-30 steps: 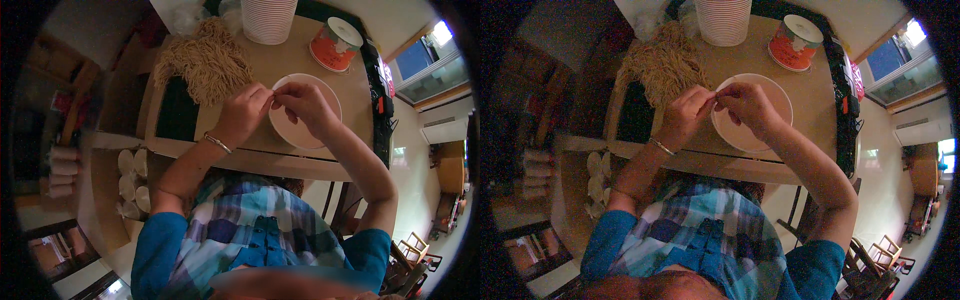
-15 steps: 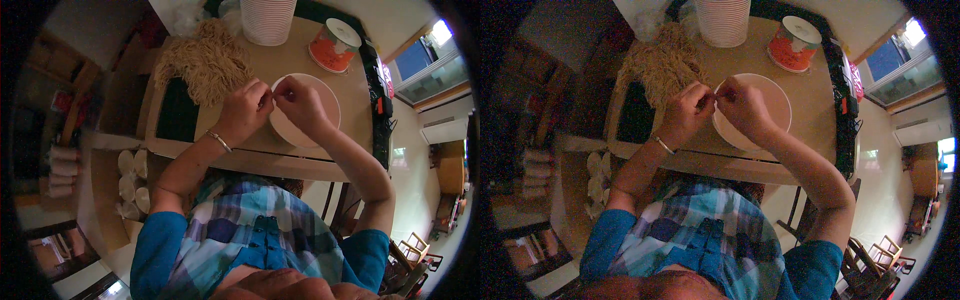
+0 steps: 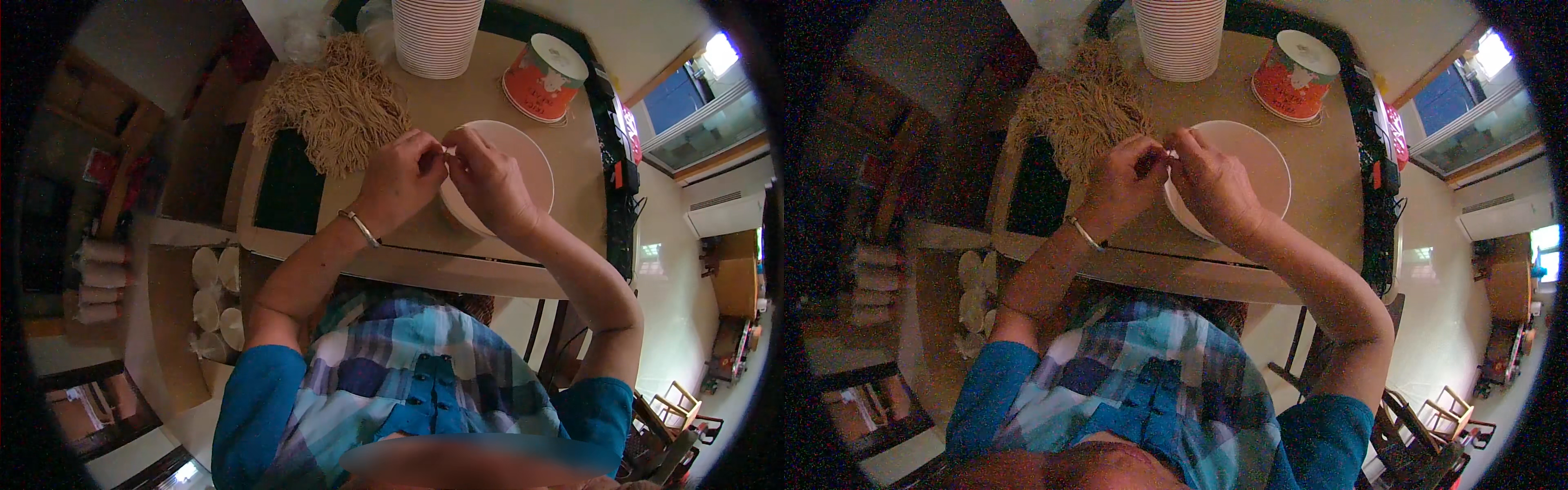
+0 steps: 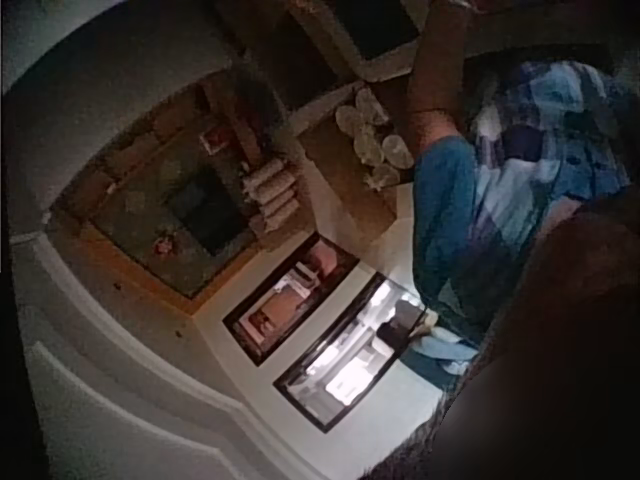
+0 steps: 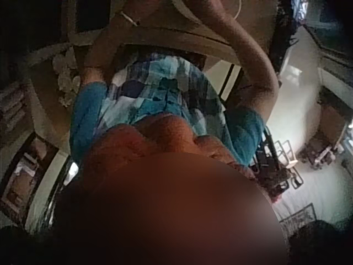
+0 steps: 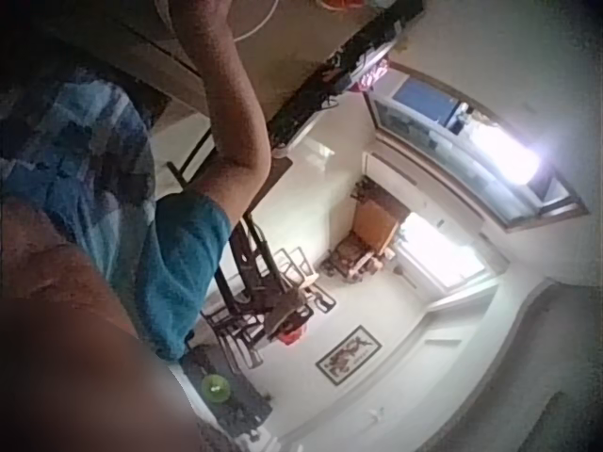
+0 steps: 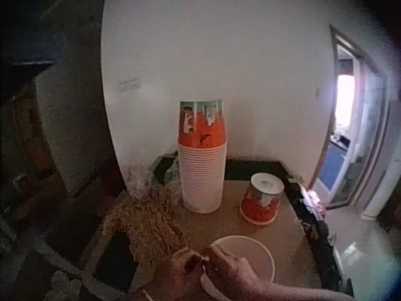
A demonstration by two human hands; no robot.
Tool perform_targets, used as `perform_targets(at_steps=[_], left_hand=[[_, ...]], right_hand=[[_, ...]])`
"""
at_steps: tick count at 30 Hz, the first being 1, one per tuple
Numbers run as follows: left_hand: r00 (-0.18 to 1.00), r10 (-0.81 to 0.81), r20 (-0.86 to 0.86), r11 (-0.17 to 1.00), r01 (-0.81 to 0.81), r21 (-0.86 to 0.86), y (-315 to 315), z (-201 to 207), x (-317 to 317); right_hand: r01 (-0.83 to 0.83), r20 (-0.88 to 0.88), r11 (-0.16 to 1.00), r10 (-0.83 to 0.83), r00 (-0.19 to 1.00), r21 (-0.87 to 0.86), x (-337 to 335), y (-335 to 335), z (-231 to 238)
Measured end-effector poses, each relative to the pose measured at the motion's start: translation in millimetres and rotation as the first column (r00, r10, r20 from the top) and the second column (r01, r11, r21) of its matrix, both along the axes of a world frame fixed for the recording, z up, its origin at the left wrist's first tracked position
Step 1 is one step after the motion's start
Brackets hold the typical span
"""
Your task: The recorder is threading a thin yellow string through pre-drilled holes on the side of a plastic bucket to create a handle.
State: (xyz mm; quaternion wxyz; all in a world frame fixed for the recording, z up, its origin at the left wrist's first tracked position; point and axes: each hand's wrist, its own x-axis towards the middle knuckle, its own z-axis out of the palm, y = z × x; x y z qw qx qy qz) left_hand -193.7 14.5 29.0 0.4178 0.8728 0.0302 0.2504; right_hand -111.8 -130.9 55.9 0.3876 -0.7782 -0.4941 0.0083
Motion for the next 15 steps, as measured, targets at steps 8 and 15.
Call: perform_targets(at_steps=[8,15], left_hand=[[1.0,-0.005,0.007,1.0,0.005,0.004,0.4,1.0,-2.4],[0.999,-0.008,0.031,0.998,0.006,0.056,-1.5,2.3,-5.8]], right_hand=[[-0.013,0.045,1.0,0.012,0.999,0.009,2.6,-1.7,-1.5],[0.007,-0.074,0.999,-0.003,0.997,0.046,7.5,0.0,-6.4]])
